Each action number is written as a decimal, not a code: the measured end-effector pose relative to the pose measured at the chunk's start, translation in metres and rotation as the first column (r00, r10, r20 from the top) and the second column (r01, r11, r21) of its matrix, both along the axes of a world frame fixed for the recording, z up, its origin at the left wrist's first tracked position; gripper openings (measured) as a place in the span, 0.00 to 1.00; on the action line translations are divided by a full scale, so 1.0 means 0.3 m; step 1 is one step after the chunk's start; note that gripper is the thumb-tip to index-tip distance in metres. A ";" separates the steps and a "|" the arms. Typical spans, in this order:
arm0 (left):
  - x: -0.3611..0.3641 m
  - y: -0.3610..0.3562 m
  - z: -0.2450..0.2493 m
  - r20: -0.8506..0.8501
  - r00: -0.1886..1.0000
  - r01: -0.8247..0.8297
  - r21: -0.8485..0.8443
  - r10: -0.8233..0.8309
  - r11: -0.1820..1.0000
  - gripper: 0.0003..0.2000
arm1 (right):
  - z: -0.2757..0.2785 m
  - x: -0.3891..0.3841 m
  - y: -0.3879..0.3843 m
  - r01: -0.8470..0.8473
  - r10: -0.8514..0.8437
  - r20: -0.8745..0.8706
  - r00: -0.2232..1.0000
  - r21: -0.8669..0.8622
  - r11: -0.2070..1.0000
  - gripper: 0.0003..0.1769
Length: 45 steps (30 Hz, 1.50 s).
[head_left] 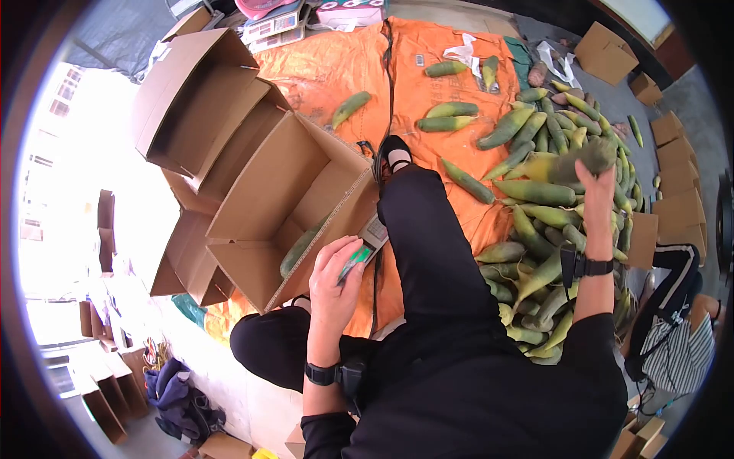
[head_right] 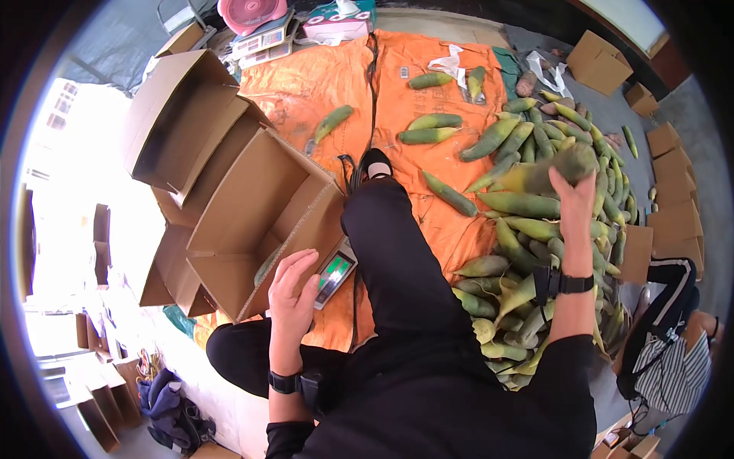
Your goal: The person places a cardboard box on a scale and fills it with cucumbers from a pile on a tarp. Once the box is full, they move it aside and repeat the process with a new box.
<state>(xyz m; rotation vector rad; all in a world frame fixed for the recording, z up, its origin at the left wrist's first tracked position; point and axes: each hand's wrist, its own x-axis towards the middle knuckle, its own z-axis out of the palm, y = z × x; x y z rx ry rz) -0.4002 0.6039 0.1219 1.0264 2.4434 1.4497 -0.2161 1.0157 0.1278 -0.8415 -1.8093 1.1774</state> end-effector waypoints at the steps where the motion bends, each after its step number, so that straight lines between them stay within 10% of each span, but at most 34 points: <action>1: 0.005 -0.001 0.006 -0.004 1.000 -0.009 -0.002 0.009 1.000 0.16 | 0.047 -0.038 -0.016 -0.051 0.048 -0.128 0.991 -0.018 0.999 0.25; 7: 0.003 -0.030 0.104 -0.230 0.968 -0.114 -0.057 0.098 0.992 0.25 | 0.220 -0.292 -0.217 -0.529 0.320 -0.601 0.732 -0.206 0.823 0.22; 13: 0.002 -0.070 0.219 -0.564 0.822 -0.294 -0.311 0.073 0.904 0.36 | 0.155 -0.464 -0.558 -0.806 0.479 -0.654 0.586 -0.406 0.430 0.27; 19: 0.006 -0.160 0.114 -0.014 0.983 -0.173 -0.389 0.182 0.905 0.40 | 0.099 -0.519 -0.779 -0.887 0.657 -0.620 0.429 -0.425 0.179 0.32; 24: -0.010 -0.229 0.112 0.053 0.971 -0.218 -0.190 0.232 0.957 0.38 | 0.081 -0.558 -0.752 -0.853 0.718 -0.489 0.495 -0.429 0.297 0.25; 29: -0.108 -0.262 0.162 -0.170 0.928 -0.373 -0.423 0.332 0.826 0.37 | 0.043 -0.527 -0.556 -0.685 0.656 -0.212 0.725 -0.118 0.719 0.17; 36: -0.365 -0.274 0.014 -0.054 0.978 -0.183 -0.688 0.201 0.702 0.33 | -0.347 -0.319 -0.219 -0.271 0.273 -0.022 0.962 -0.236 0.933 0.14; 45: -0.558 -0.267 -0.226 -0.077 0.996 -0.089 -0.772 0.046 0.629 0.33 | -0.940 0.120 -0.209 0.049 0.194 0.802 0.565 -0.267 0.962 0.16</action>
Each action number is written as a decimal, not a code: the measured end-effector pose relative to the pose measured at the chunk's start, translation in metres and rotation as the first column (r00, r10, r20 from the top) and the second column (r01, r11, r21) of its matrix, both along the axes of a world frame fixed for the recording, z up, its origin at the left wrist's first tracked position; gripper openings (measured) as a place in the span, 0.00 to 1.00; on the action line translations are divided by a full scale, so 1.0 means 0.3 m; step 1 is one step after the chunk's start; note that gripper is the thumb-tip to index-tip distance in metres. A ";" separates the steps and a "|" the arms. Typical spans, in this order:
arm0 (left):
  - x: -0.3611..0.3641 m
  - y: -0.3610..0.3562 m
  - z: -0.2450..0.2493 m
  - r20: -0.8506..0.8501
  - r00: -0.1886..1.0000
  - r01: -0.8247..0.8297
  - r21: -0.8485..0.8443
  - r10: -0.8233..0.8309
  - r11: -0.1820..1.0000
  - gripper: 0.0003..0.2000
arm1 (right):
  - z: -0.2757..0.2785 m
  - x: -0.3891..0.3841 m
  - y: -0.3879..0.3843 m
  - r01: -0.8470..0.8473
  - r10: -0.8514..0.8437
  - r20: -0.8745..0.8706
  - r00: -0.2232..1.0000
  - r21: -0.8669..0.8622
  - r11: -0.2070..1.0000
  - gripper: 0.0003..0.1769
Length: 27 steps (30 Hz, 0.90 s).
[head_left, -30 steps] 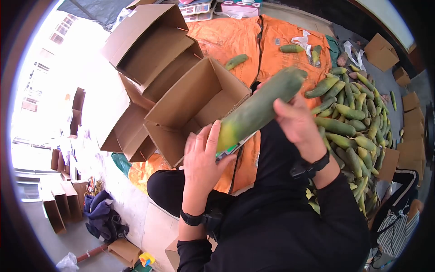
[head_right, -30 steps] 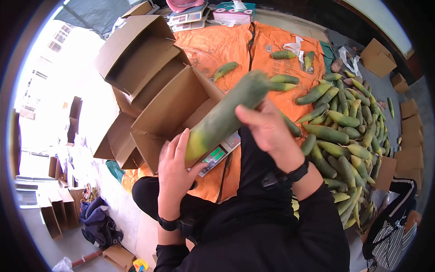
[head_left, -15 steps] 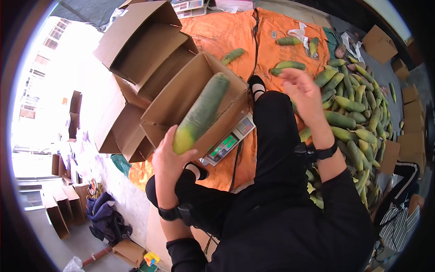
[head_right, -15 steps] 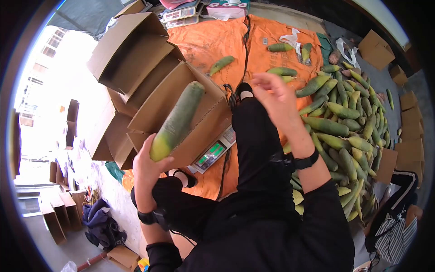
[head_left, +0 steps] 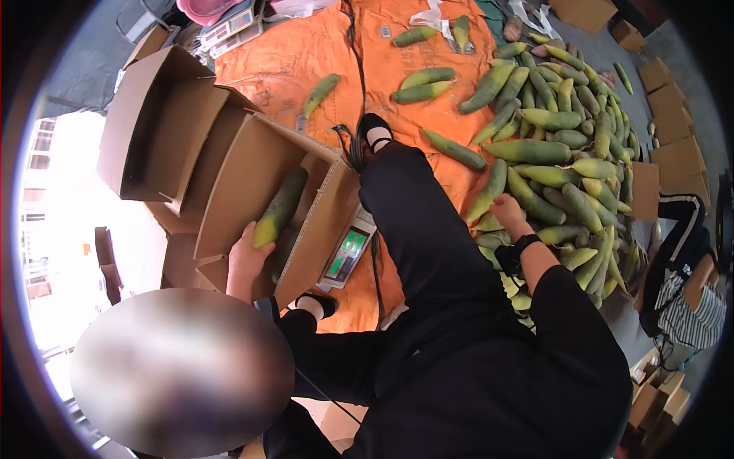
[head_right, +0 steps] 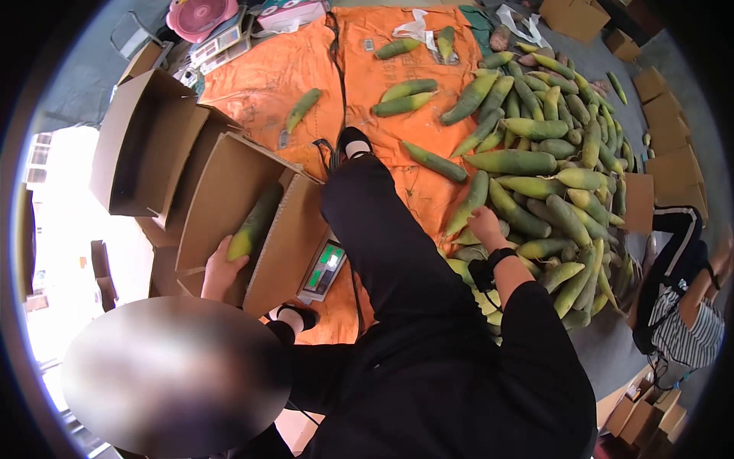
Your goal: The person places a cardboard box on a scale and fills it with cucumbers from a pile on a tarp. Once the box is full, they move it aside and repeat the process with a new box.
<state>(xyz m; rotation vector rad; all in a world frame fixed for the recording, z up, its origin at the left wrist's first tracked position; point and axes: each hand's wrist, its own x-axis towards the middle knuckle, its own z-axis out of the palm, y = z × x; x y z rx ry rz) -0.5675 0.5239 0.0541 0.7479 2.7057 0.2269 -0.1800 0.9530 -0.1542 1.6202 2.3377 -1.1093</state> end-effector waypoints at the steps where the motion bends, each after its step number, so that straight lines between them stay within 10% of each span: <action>1: -0.008 0.000 -0.012 0.007 1.000 0.007 -0.002 -0.007 1.000 0.33 | -0.043 0.032 -0.009 0.007 -0.007 0.007 1.000 -0.002 1.000 0.16; 3: -0.023 -0.005 -0.016 0.338 0.901 -0.314 0.081 0.270 0.946 0.27 | -0.098 0.071 -0.027 0.139 -0.124 0.118 0.985 -0.123 0.983 0.19; 6: -0.036 -0.086 -0.062 0.248 0.968 -0.085 0.169 0.041 0.982 0.21 | -0.120 0.076 -0.060 0.322 -0.310 0.087 0.947 -0.285 0.903 0.22; 12: 0.150 0.010 0.106 0.285 0.937 -0.319 0.456 0.203 0.831 0.17 | -0.271 0.019 -0.027 0.438 -0.449 0.012 0.894 -0.239 0.866 0.22; 14: 0.208 0.056 0.155 0.250 0.952 -0.294 0.572 0.179 0.766 0.14 | -0.440 0.050 0.016 0.372 -0.448 -0.289 0.846 -0.282 0.884 0.25; 18: 0.334 0.151 0.276 -0.070 0.997 0.018 0.630 0.033 0.777 0.12 | -0.503 -0.014 0.089 0.554 -0.573 -0.063 0.817 -0.186 0.811 0.26; 19: 0.360 0.160 0.260 -0.196 0.981 0.120 0.637 0.010 0.762 0.11 | -0.663 0.041 0.174 -0.056 0.057 0.290 0.955 -0.014 0.998 0.27; 20: 0.387 0.167 0.242 -0.215 0.977 0.160 0.664 -0.019 0.731 0.11 | -0.815 0.091 0.254 -0.667 0.466 0.615 0.636 0.136 0.732 0.29; 22: 0.432 0.191 0.214 -0.269 0.957 0.272 0.686 -0.112 0.675 0.11 | -0.378 -0.064 0.149 -0.572 0.513 0.588 0.626 -0.101 0.814 0.18; 27: 0.505 0.196 0.092 -0.162 0.978 0.205 0.672 -0.128 0.712 0.12 | -0.581 -0.052 0.276 -0.718 0.551 0.716 0.428 -0.102 0.689 0.22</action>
